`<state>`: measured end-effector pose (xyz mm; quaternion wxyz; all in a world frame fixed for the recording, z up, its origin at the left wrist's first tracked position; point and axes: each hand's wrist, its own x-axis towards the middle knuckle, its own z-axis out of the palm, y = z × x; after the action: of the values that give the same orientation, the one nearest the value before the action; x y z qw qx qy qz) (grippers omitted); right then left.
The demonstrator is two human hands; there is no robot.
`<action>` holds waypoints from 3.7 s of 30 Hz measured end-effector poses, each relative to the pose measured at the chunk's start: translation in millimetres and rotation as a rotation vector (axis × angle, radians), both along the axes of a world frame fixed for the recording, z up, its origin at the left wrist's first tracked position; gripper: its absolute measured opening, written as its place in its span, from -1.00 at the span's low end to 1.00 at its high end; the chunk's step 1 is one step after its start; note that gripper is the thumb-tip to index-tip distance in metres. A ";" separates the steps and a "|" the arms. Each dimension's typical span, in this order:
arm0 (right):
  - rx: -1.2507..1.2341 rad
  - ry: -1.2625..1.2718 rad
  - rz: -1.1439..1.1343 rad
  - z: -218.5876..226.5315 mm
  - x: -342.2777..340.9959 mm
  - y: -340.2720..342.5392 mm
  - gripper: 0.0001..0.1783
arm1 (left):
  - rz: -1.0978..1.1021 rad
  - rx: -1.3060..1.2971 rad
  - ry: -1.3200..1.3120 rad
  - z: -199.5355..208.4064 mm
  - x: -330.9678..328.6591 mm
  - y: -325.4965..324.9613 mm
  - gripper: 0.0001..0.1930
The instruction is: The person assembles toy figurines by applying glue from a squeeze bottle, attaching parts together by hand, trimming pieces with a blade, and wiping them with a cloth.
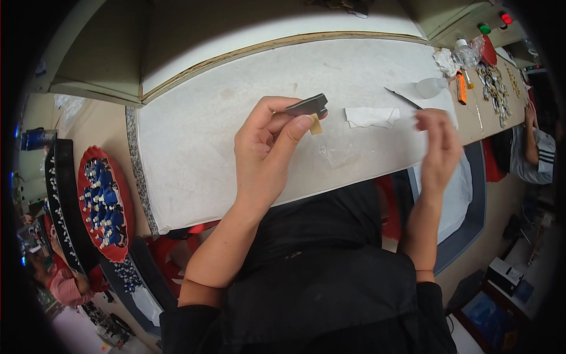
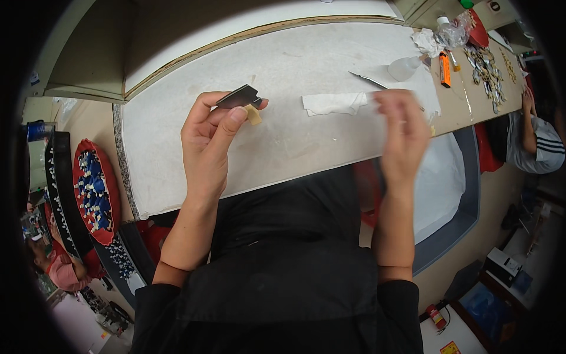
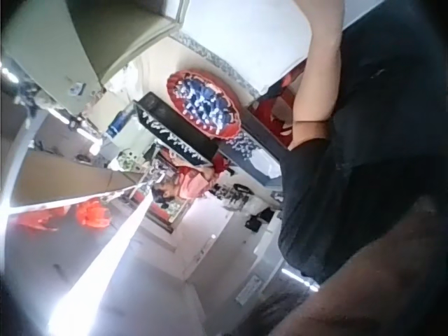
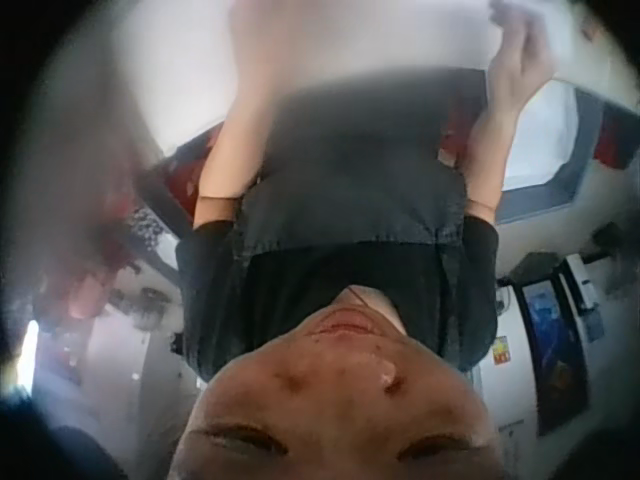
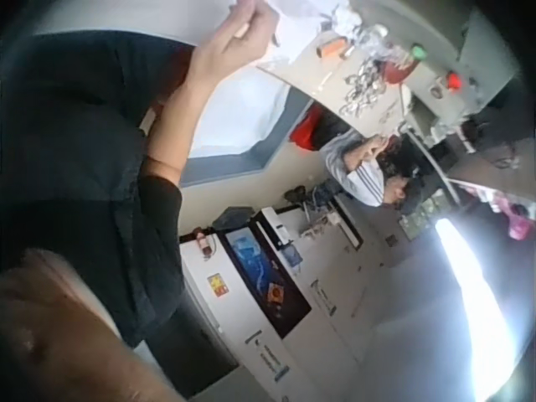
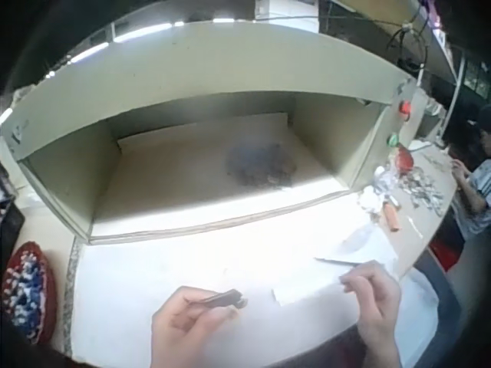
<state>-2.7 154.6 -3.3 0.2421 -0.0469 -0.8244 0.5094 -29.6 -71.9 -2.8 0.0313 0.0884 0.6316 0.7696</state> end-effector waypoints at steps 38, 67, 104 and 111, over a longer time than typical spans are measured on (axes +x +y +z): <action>0.527 0.049 0.008 4.2 -15.1 0.0 -0.79 | -0.031 -0.095 0.041 10.8 13.9 -7.4 -0.86; 0.851 0.154 0.633 32.2 6.9 -35.3 -0.90 | -0.245 0.044 -0.156 22.5 12.1 -4.3 -0.87; 1.014 0.398 0.508 23.6 3.1 -44.2 -0.60 | -0.242 -0.031 -0.116 23.1 22.1 4.4 -0.89; 1.061 0.387 0.500 22.9 2.9 -43.4 -0.60 | -0.208 -0.092 -0.090 26.8 23.3 5.3 -0.88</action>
<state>0.1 111.2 19.7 0.2508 0.3677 -0.8927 0.0703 -6.3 -66.7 24.0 0.1432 0.1171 0.6514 0.7358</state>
